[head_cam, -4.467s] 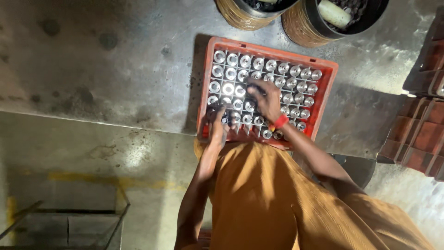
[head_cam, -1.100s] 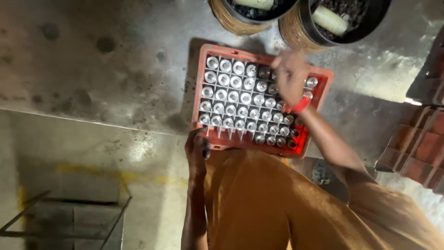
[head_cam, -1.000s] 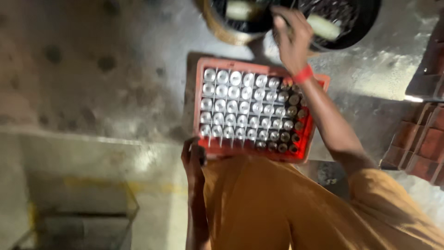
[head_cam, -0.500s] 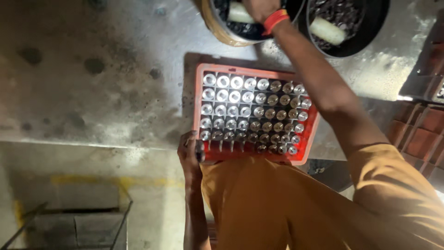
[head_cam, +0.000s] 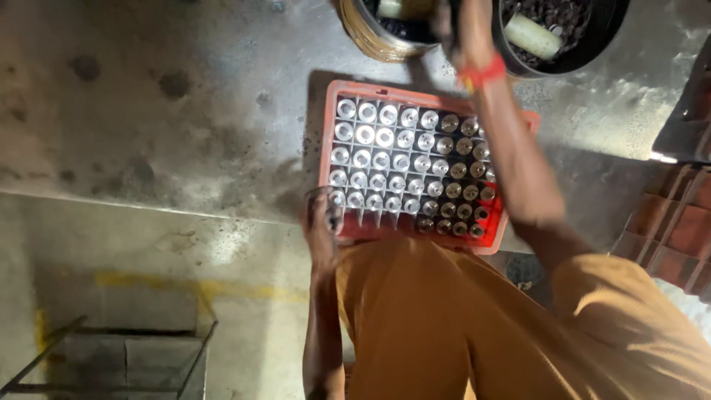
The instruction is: The person cleans small metal caps arranged in a red crate using a cylindrical tool, repeatedly rubbing each cap. The person then uses both hands to wipe the caps and continues cleaning with the tool.
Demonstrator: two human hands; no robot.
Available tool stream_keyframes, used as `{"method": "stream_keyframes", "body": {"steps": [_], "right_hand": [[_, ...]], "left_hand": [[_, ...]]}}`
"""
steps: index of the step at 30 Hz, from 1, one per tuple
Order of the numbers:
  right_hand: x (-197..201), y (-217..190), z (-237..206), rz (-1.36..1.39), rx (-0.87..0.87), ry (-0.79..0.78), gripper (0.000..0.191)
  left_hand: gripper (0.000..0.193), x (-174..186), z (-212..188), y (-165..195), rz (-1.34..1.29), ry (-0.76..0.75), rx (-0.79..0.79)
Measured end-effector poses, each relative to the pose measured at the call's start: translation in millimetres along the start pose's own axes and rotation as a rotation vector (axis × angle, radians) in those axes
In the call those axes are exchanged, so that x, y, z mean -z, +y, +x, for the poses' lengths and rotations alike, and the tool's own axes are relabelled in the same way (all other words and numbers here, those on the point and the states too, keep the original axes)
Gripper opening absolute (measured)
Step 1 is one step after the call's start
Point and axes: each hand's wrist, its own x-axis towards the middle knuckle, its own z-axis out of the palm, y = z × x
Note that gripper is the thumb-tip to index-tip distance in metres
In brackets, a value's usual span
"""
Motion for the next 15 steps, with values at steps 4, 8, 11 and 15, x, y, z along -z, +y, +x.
{"method": "stream_keyframes", "body": {"steps": [4,8,11,15], "right_hand": [[7.6,73.5,-146.6,0.312,-0.218,-0.185,0.018],[-2.2,156.5,-231.0,-0.495,0.298,-0.105,0.014],[10.3,169.0,-265.4,-1.097,0.746,-0.193,0.012],[17.9,163.2,-279.8,-1.047,0.989,-0.218,0.013]], "left_hand": [[0.060,-26.4,20.5,-48.1,-0.511,-0.425,0.132],[0.058,-51.7,29.8,-113.7,-0.511,-0.283,0.402],[0.054,-40.0,30.9,-147.6,-0.639,-0.512,0.389],[0.042,-25.3,40.9,-164.7,-0.757,-0.722,0.391]]}}
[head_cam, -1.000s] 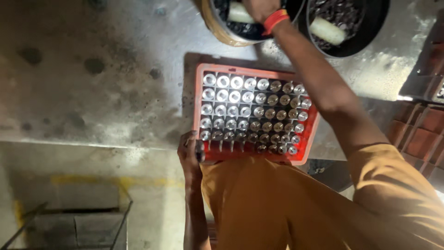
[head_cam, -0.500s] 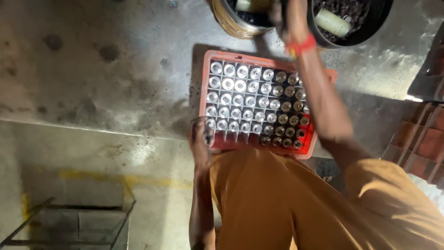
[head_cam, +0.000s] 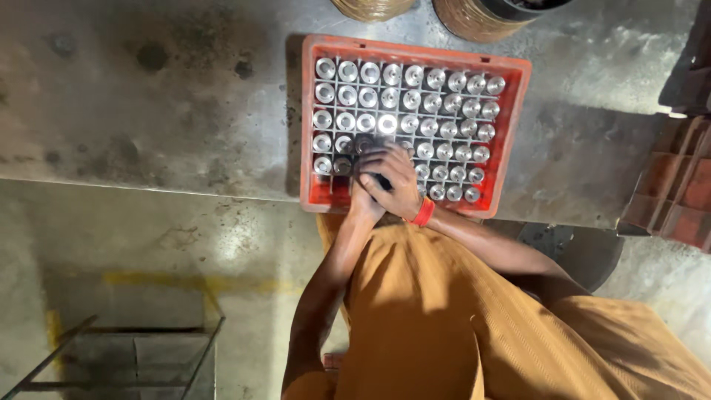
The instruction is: The person cleans small metal caps arranged in a red crate using a cylindrical tool, repeatedly rubbing each cap. The person then uses both hands to wipe the caps and continues cleaning with the tool.
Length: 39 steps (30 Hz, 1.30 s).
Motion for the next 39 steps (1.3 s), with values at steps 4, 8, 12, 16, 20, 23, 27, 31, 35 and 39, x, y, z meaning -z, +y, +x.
{"method": "stream_keyframes", "body": {"steps": [4,8,12,16,20,23,27,31,35,39], "right_hand": [[5.2,18.2,8.4,0.284,-0.381,0.037,0.013],[24.3,78.0,27.2,0.220,-0.740,-0.021,0.021],[25.1,135.1,46.2,-0.312,-0.100,-0.216,0.025],[20.0,157.6,56.7,-0.428,0.122,-0.392,0.020],[17.1,154.7,59.2,-0.611,0.186,-0.476,0.027],[15.9,149.8,62.6,-0.681,0.239,-0.496,0.029],[23.3,145.5,75.2,-0.649,0.223,-0.621,0.023],[38.8,125.9,69.5,-0.323,-0.127,-0.475,0.058],[27.1,83.3,19.3,0.362,-0.403,-0.369,0.042],[15.2,84.5,-1.0,0.313,-0.782,-0.364,0.033]], "left_hand": [[0.038,-3.1,0.8,5.8,0.172,0.404,0.008],[0.026,-23.1,-19.6,28.3,0.235,0.282,-0.020],[0.037,-45.4,-34.9,46.5,0.320,0.340,-0.110],[0.026,-51.5,-37.4,51.2,0.354,0.349,-0.138],[0.031,-42.7,-30.8,50.7,0.390,0.384,-0.165],[0.037,-41.5,-22.1,49.9,0.439,0.406,-0.136],[0.050,-62.7,-8.8,50.1,0.459,0.367,-0.064],[0.050,-94.0,-5.3,53.2,0.599,0.340,-0.017],[0.048,-103.2,-9.1,43.6,0.786,0.403,-0.025],[0.037,-86.5,-1.3,31.9,0.747,0.509,-0.020]]}}
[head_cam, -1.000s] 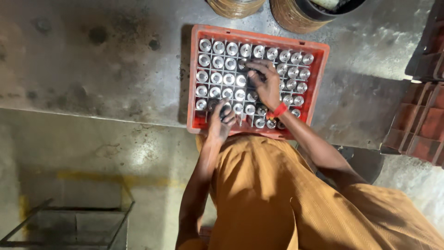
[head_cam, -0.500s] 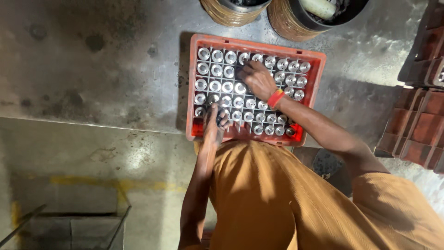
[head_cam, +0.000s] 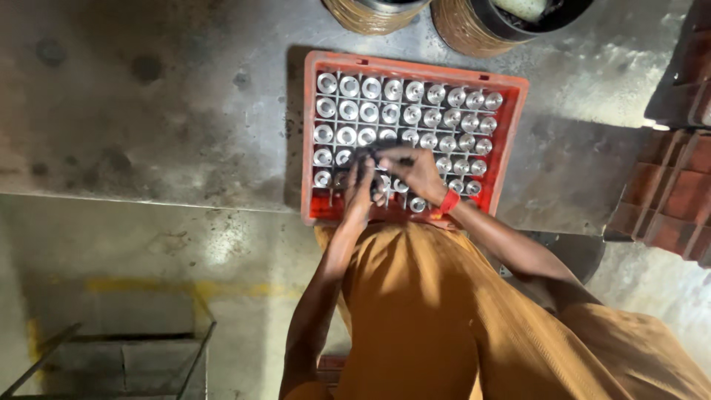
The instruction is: The person cleans small metal caps arranged in a red crate using a cylindrical tool, repeatedly rubbing each cap. The person then uses both hands to wipe the caps and continues cleaning with the tool.
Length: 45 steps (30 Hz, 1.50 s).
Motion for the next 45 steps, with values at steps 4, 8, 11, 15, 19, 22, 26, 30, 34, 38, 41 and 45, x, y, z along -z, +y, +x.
{"method": "stream_keyframes", "body": {"steps": [4,8,11,15,19,22,26,30,34,38,41,45], "right_hand": [[33.4,3.5,42.0,-0.338,0.241,0.305,0.024],[55.6,-0.6,88.3,-0.506,0.538,0.294,0.022],[55.8,0.4,103.8,-0.801,0.606,0.208,0.026],[53.5,-2.2,110.0,-0.991,0.617,0.141,0.034],[53.4,-19.1,102.7,-0.921,0.641,0.219,0.034],[39.1,-28.6,63.7,-0.521,0.519,0.303,0.030],[-4.4,-20.0,-19.0,0.195,0.014,-0.028,0.033],[-9.3,-3.8,-42.4,0.504,-0.176,0.038,0.030],[26.1,11.2,-34.9,0.056,0.166,0.256,0.034],[46.1,28.4,-28.8,-0.672,0.605,0.193,0.021],[38.8,38.7,-23.2,-0.849,0.668,0.082,0.026],[30.2,36.7,-16.3,-0.997,0.600,0.012,0.036]], "left_hand": [[0.030,17.3,12.5,-6.1,-0.384,0.051,0.103],[0.026,36.3,16.7,-4.9,-0.519,0.006,0.074],[0.023,44.2,16.9,-9.0,-0.444,0.010,0.036],[0.024,44.3,15.0,-11.4,-0.331,0.133,0.030],[0.038,32.2,5.9,4.0,-0.274,-0.033,-0.074],[0.043,22.0,-9.4,16.0,-0.200,-0.130,-0.114],[0.043,13.1,-23.5,4.5,-0.116,-0.202,-0.059],[0.027,12.5,-19.5,-27.4,-0.192,-0.138,0.084],[0.028,24.6,-16.8,-38.6,-0.580,-0.129,0.024],[0.030,37.9,-22.1,-31.2,-0.708,0.025,0.015],[0.028,46.8,-31.9,-29.6,-0.802,-0.092,-0.032],[0.029,58.9,-39.8,-29.0,-0.835,-0.193,-0.147]]}}
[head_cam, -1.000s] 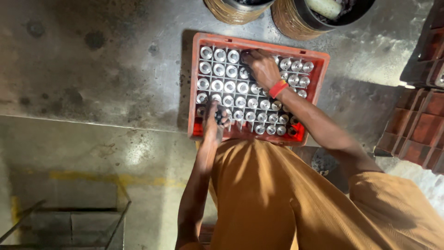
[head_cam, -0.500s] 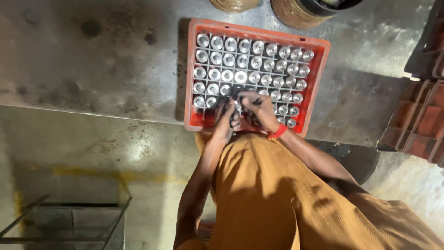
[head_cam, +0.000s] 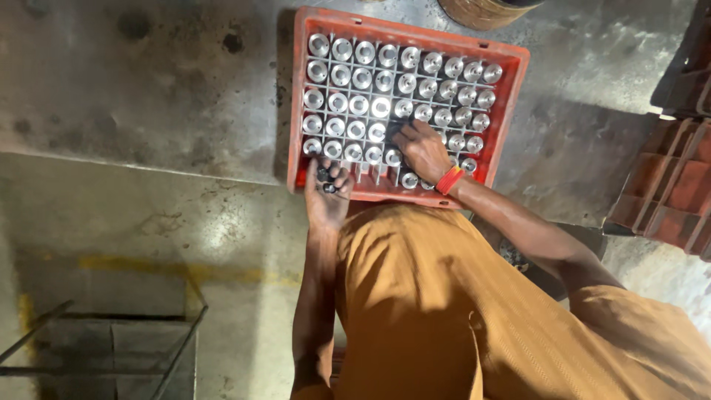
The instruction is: The person cleans small metal caps arranged in a red crate using a cylindrical tool, repeatedly rubbing each cap. The person then uses both hands to wipe the caps and continues cleaning with the tool.
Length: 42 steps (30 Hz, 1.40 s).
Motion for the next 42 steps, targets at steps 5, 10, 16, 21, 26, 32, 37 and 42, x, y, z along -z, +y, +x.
{"method": "stream_keyframes", "body": {"steps": [5,10,16,21,26,32,37,42], "right_hand": [[31.8,0.0,3.6,0.156,-0.032,0.046,0.038],[66.6,-16.4,-19.1,0.404,-0.181,0.264,0.024],[47.4,-70.4,-31.2,0.478,-0.068,-0.088,0.019],[-13.9,-110.1,-38.2,0.288,0.395,-0.416,0.028],[-96.9,-120.6,-50.1,0.061,0.288,-0.387,0.045],[-126.4,-118.9,-45.5,-0.017,0.186,-0.159,0.045],[-112.1,-131.7,-46.1,0.410,-0.048,-0.203,0.041],[-80.0,-127.9,-56.1,0.354,0.105,-0.416,0.042]], "left_hand": [[0.026,7.1,-17.6,20.4,0.062,-0.077,-0.142],[0.026,23.2,-70.4,43.1,0.084,0.021,-0.362],[0.028,41.3,-98.6,48.9,0.065,0.107,-0.409],[0.029,53.1,-117.7,36.7,0.065,0.113,-0.377],[0.026,58.5,-135.9,36.2,0.093,0.149,-0.333],[0.026,70.3,-138.3,59.3,0.098,0.183,-0.317],[0.026,73.9,-138.8,66.9,0.133,0.267,-0.293],[0.030,60.1,-129.5,64.3,0.128,0.182,-0.275]]}}
